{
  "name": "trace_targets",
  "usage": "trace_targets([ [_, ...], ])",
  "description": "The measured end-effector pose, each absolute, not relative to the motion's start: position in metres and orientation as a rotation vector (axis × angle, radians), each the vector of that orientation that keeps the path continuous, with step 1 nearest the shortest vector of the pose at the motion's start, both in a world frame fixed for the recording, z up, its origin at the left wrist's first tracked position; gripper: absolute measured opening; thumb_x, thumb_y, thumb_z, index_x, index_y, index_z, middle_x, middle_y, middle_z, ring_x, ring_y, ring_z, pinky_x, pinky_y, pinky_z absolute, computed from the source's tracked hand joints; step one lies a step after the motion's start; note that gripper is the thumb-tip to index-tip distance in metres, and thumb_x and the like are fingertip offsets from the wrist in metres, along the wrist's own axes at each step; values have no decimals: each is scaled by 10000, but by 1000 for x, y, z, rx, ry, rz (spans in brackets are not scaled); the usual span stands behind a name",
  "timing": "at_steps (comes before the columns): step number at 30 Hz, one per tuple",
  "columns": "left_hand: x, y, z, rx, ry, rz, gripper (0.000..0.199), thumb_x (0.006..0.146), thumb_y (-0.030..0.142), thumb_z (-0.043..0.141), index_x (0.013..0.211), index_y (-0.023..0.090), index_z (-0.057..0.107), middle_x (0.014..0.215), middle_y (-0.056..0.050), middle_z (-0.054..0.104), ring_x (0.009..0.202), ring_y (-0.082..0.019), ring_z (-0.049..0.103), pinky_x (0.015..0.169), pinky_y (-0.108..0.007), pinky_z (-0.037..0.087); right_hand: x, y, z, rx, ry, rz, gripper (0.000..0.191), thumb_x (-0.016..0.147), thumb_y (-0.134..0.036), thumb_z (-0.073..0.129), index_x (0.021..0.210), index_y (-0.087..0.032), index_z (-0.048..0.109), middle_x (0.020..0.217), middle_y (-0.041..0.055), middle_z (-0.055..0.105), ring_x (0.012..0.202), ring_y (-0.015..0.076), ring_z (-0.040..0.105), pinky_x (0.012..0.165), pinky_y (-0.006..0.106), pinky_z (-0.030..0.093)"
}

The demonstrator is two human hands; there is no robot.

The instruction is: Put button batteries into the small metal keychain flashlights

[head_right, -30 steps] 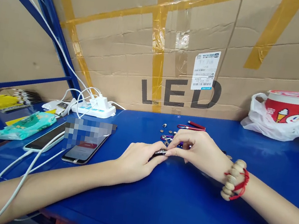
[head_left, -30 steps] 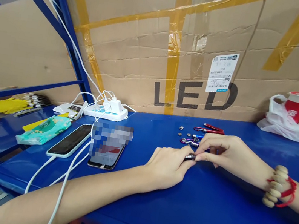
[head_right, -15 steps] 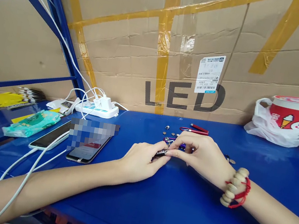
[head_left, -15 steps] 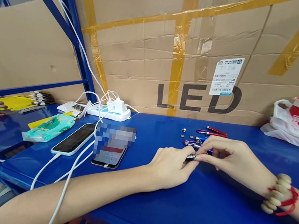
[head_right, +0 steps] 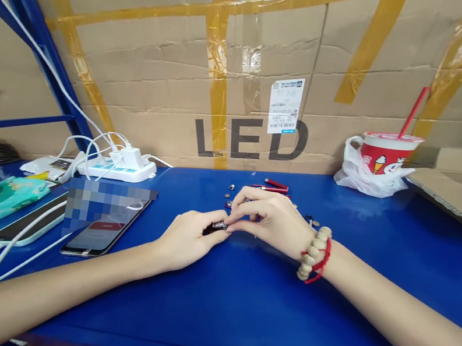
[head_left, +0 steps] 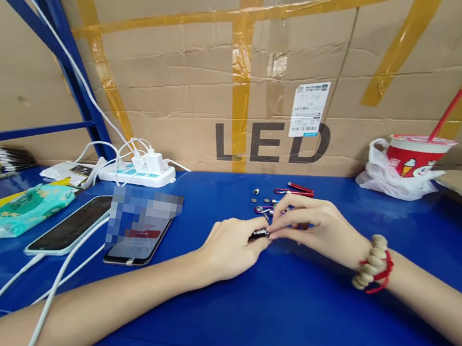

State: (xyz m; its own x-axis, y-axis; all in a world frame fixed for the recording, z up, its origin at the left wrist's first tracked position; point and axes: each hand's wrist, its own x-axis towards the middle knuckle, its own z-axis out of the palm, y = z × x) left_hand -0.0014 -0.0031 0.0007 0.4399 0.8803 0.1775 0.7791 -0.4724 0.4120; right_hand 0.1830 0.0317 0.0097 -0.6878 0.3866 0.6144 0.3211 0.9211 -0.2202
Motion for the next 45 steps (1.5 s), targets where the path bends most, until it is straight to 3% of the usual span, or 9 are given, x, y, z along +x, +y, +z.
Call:
trace_targets([
  [9,-1,-2,5,2294,1431,551,210,804,365,414,757,232,570,715,60,600,669,-107,503,590,-210,296,189,29,13,-523,-2523,33,182,814,-292,550,931,-221,671,925,20,584,735,66,550,666,190,436],
  [24,0,-2,4,2280,1445,516,171,760,330,471,818,306,630,722,89,620,683,-108,517,589,-206,272,183,20,13,-532,-2522,-263,219,848,-211,475,738,-198,664,900,-14,608,573,38,525,493,173,349],
  [36,0,2,3,2169,1447,528,177,723,339,487,798,294,641,706,77,597,673,-101,475,608,-213,264,182,23,7,-585,-2491,-24,127,808,-226,550,760,-185,659,858,-20,612,703,53,576,622,156,412],
  [45,0,4,0,2118,1408,560,175,708,328,485,771,262,634,692,57,571,681,-109,462,624,-212,274,182,24,8,-600,-2528,-85,127,826,-232,529,841,-197,650,901,-23,608,765,67,590,631,166,422],
])
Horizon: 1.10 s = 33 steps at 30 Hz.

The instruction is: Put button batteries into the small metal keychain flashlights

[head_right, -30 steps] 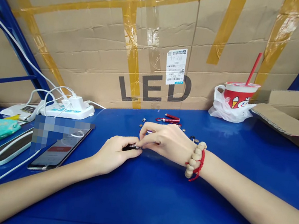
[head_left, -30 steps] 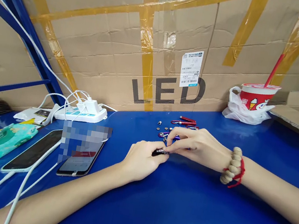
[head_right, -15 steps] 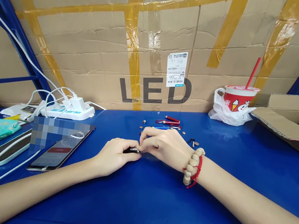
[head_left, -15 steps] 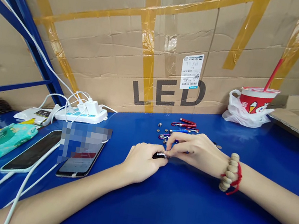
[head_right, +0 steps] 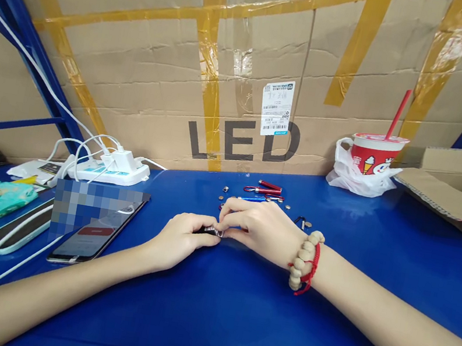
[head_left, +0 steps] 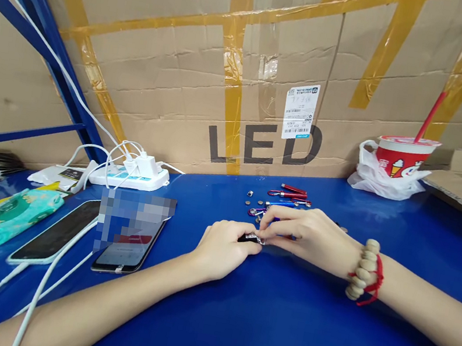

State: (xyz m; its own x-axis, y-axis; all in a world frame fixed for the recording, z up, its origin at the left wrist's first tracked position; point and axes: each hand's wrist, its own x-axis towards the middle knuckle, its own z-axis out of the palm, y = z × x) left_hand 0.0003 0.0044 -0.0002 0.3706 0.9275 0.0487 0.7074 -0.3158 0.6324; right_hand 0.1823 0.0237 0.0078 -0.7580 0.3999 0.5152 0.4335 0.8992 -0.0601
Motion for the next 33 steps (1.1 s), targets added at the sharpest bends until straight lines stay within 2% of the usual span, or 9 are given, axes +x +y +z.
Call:
trace_targets([
  [8,-1,5,0,2098,1393,598,203,730,335,459,763,243,636,717,45,591,695,-119,477,624,-212,293,184,24,7,-658,-2580,-131,166,824,-289,530,932,-214,631,957,-13,598,814,93,595,624,181,439],
  [18,-1,1,1,2144,1386,599,208,752,332,423,773,226,601,762,28,602,739,-136,505,666,-220,323,183,26,7,-625,-2559,-146,235,871,-316,446,923,-211,650,947,-5,611,780,91,592,633,193,428],
  [24,-2,2,1,2223,1330,589,140,751,267,412,698,193,519,661,36,512,632,-93,432,614,-202,295,180,24,6,-744,-2415,187,213,785,-364,570,747,-182,675,767,3,618,666,85,568,598,192,416],
  [29,-2,-1,-1,2291,1275,625,72,767,219,400,716,189,442,580,55,413,525,-68,340,528,-198,249,176,26,7,-965,-2194,664,324,676,-462,638,669,-138,650,676,12,594,431,51,476,427,189,387],
  [31,-2,-2,-3,2314,1221,662,60,797,230,386,788,196,434,617,52,440,543,-74,379,541,-200,287,176,27,9,-1034,-2126,759,352,651,-479,647,660,-127,638,618,5,579,402,47,459,409,184,377],
  [33,-2,-2,-6,2390,1168,685,116,831,258,376,904,197,442,775,19,511,680,-98,466,648,-222,365,176,28,11,-1122,-2092,788,358,635,-480,658,649,-123,628,542,-10,550,392,42,449,408,173,360],
])
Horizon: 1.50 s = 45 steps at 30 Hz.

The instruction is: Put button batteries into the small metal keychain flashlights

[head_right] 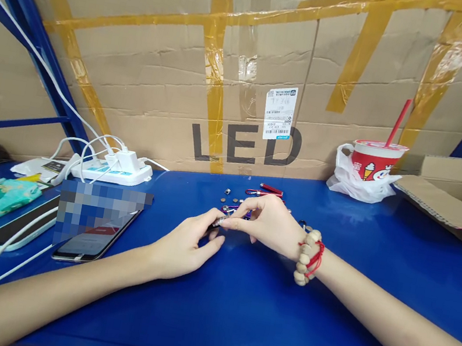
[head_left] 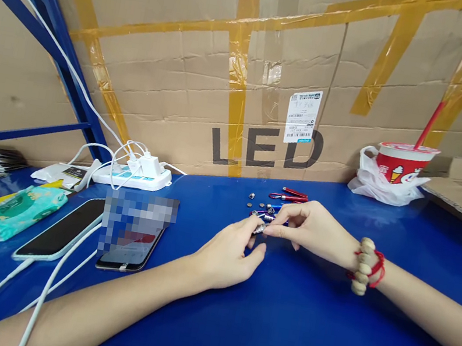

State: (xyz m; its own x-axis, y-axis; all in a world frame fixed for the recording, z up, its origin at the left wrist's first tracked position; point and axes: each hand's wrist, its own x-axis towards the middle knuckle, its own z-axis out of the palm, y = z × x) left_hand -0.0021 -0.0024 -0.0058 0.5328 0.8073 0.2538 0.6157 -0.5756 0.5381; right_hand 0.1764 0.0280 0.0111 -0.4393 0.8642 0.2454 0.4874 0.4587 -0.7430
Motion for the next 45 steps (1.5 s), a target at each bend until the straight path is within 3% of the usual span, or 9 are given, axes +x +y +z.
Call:
trace_targets([
  [3,-3,-1,-9,2553,1171,660,253,886,297,307,1079,196,436,1059,-51,506,953,-163,471,863,-318,366,176,28,11,-1243,-2063,926,372,640,-487,650,635,-121,590,444,-30,491,370,41,421,374,157,324],
  [9,-9,5,-8,2755,1169,568,331,910,235,227,1004,193,541,923,-41,572,848,-160,484,790,-307,378,170,22,4,-1295,-1917,1316,407,643,-506,648,624,-117,531,439,-40,459,355,29,390,347,141,301],
  [17,-2,6,1,2336,1206,865,278,896,269,300,898,161,556,780,-16,556,673,-96,469,670,-206,362,177,28,10,-948,-2103,442,322,648,-429,683,735,-127,616,627,-1,565,476,52,483,487,182,414],
  [26,-5,4,4,2244,1099,760,265,895,289,293,793,162,502,673,31,482,649,-68,445,663,-174,332,180,33,8,-576,-2183,185,151,753,-288,618,731,-149,673,731,26,579,668,85,549,621,211,441],
  [30,-6,3,1,2219,1103,727,199,884,284,325,817,167,472,695,31,520,667,-71,476,668,-173,351,179,30,9,-711,-2206,348,155,726,-283,640,672,-140,663,712,26,587,648,90,556,614,223,450],
  [35,-7,2,0,2271,1101,740,147,870,275,357,842,173,459,718,23,543,661,-76,496,652,-178,372,173,26,6,-1174,-1994,1053,361,610,-460,689,684,-111,631,540,-6,541,371,58,457,342,182,373],
  [38,-6,4,-1,2326,1067,739,170,876,272,338,902,176,476,724,16,550,668,-81,497,662,-184,372,170,24,7,-1293,-1823,1315,410,548,-499,715,638,-109,621,491,-22,505,375,19,400,329,130,335],
  [41,-4,7,-3,2373,1092,754,192,874,267,341,897,175,508,727,13,553,664,-82,491,665,-186,364,170,25,7,-1298,-1782,1373,444,550,-527,702,653,-103,617,505,-19,506,402,12,401,333,108,340],
  [45,-3,12,-2,2330,1154,788,213,867,270,351,852,161,533,687,15,543,652,-85,492,667,-189,360,176,35,4,-1165,-2038,1093,508,675,-576,578,806,-88,627,574,18,561,379,52,474,318,154,400],
])
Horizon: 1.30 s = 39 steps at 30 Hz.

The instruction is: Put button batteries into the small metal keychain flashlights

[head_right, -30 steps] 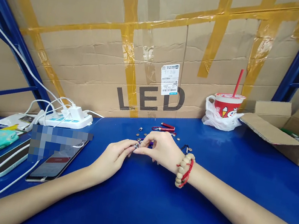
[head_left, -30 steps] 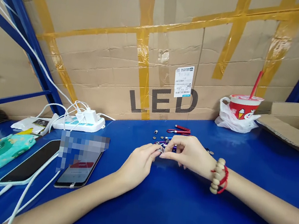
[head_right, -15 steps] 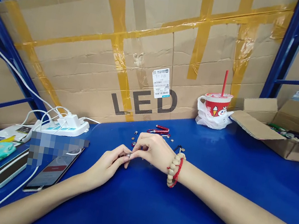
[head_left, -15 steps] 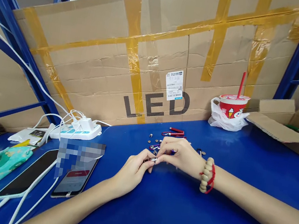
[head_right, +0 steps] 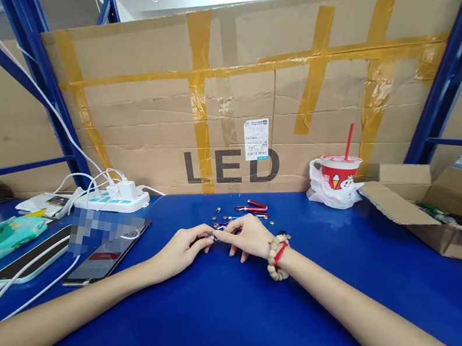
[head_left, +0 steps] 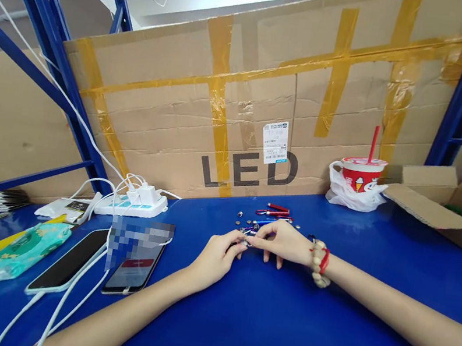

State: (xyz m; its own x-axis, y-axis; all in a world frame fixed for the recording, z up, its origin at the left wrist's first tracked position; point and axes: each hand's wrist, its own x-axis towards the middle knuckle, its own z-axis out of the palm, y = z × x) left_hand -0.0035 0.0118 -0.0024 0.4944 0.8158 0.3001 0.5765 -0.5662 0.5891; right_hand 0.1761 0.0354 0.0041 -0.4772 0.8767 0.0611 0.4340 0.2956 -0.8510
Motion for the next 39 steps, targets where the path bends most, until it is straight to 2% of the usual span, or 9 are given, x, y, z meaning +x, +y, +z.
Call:
trace_targets([
  [5,-3,14,-1,2256,1121,825,229,856,279,352,805,160,541,677,14,549,678,-98,498,678,-193,376,185,47,1,-764,-2219,601,434,715,-497,587,900,-107,633,848,74,581,498,76,564,363,174,446],
  [9,-2,15,0,2226,1097,818,246,854,284,353,731,153,521,665,15,547,673,-96,493,686,-195,370,189,49,5,-648,-2288,374,285,742,-408,600,783,-138,679,786,59,588,695,114,574,676,263,496],
  [12,-2,14,0,2207,1056,787,218,859,286,356,782,156,513,667,26,554,654,-84,489,687,-192,357,190,46,8,-599,-2339,290,210,778,-334,577,782,-152,681,810,60,590,766,124,559,758,285,460],
  [16,-3,13,-1,2163,1034,795,177,852,308,394,781,158,456,671,33,564,643,-76,487,672,-186,349,185,41,7,-647,-2332,335,185,784,-273,566,725,-126,663,787,64,597,723,120,562,718,275,472],
  [18,-4,13,-1,2162,1045,809,177,848,312,410,759,161,433,672,32,564,648,-76,493,666,-184,350,181,39,4,-714,-2285,407,232,781,-306,563,718,-99,646,749,68,595,638,111,564,588,245,491],
  [21,-5,12,-1,2194,1051,822,161,850,292,410,750,166,418,687,30,569,652,-77,505,659,-183,359,176,36,4,-960,-2140,870,330,743,-403,589,759,-77,634,636,38,585,451,61,504,384,172,435],
  [26,-4,11,-2,2293,1035,816,121,856,250,399,869,174,492,791,12,615,711,-84,545,684,-181,388,175,33,10,-1254,-1817,1464,369,585,-432,717,697,-90,636,560,-7,562,472,11,481,378,70,388],
  [31,-2,13,-2,2299,1140,866,196,855,255,401,935,177,562,830,-6,633,757,-102,576,723,-195,410,175,36,9,-1225,-1848,1403,437,557,-489,711,713,-89,632,549,0,555,478,43,513,376,107,430],
  [39,-4,20,-2,2140,1170,934,229,839,312,419,948,165,556,749,-5,612,753,-116,557,746,-212,405,178,47,2,-856,-2030,800,458,624,-530,648,792,-105,626,700,33,563,449,85,546,315,170,423],
])
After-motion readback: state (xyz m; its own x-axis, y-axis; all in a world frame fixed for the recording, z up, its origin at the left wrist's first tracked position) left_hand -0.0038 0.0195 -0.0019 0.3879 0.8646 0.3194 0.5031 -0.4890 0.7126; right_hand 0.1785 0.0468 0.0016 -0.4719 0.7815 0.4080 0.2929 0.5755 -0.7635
